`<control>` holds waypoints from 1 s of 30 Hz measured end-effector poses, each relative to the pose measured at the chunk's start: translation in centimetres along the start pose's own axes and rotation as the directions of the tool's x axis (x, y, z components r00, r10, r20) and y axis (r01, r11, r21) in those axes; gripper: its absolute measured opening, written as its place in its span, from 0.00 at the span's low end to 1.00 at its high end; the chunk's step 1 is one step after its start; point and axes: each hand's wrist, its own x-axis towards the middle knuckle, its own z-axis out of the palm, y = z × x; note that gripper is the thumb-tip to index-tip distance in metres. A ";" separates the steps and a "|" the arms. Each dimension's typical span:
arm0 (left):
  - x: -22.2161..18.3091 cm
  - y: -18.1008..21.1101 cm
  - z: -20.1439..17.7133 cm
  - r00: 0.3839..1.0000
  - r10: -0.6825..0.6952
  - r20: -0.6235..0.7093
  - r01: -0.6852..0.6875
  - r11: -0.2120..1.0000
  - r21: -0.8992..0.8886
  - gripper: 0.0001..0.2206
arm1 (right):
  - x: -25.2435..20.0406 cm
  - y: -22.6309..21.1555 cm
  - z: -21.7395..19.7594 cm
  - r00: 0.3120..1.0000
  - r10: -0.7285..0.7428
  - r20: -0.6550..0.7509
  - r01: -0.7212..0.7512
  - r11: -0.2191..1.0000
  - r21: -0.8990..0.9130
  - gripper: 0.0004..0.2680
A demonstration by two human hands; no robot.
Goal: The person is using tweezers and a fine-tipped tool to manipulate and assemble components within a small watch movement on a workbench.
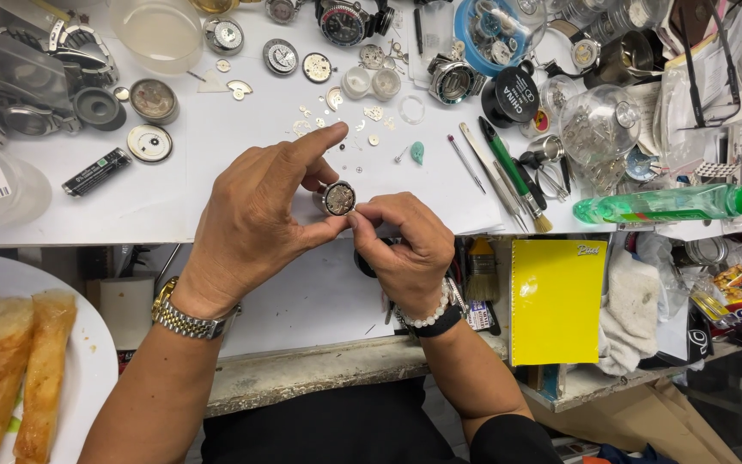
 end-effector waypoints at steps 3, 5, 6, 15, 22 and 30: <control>0.0 0.1 -0.1 1.000 -0.004 0.001 0.004 1.000 -0.003 0.39 | 0.0 0.0 0.0 1.000 0.001 -0.004 -0.001 1.000 -0.013 0.03; 0.0 0.0 0.0 1.000 -0.005 0.004 0.005 1.000 -0.008 0.39 | 0.0 0.0 0.1 1.000 -0.005 -0.006 0.005 1.000 -0.008 0.03; 0.0 0.0 0.0 1.000 -0.004 0.008 0.004 1.000 -0.015 0.40 | 0.0 0.0 0.1 1.000 -0.012 -0.008 0.011 1.000 -0.004 0.04; 0.1 0.0 -0.2 1.000 -0.018 0.019 0.019 1.000 -0.018 0.44 | -0.3 0.8 -0.9 0.999 0.030 -0.018 -0.029 0.998 0.050 0.03; 0.2 0.1 -0.6 0.996 -0.068 0.058 0.073 0.994 -0.082 0.40 | 0.9 3.5 -5.4 1.000 0.016 -0.003 -0.016 0.970 -0.244 0.03; 0.3 0.2 -0.5 0.996 -0.053 0.068 0.053 0.999 -0.003 0.45 | 0.4 4.4 -6.4 0.997 -0.032 0.072 0.061 0.897 -0.437 0.05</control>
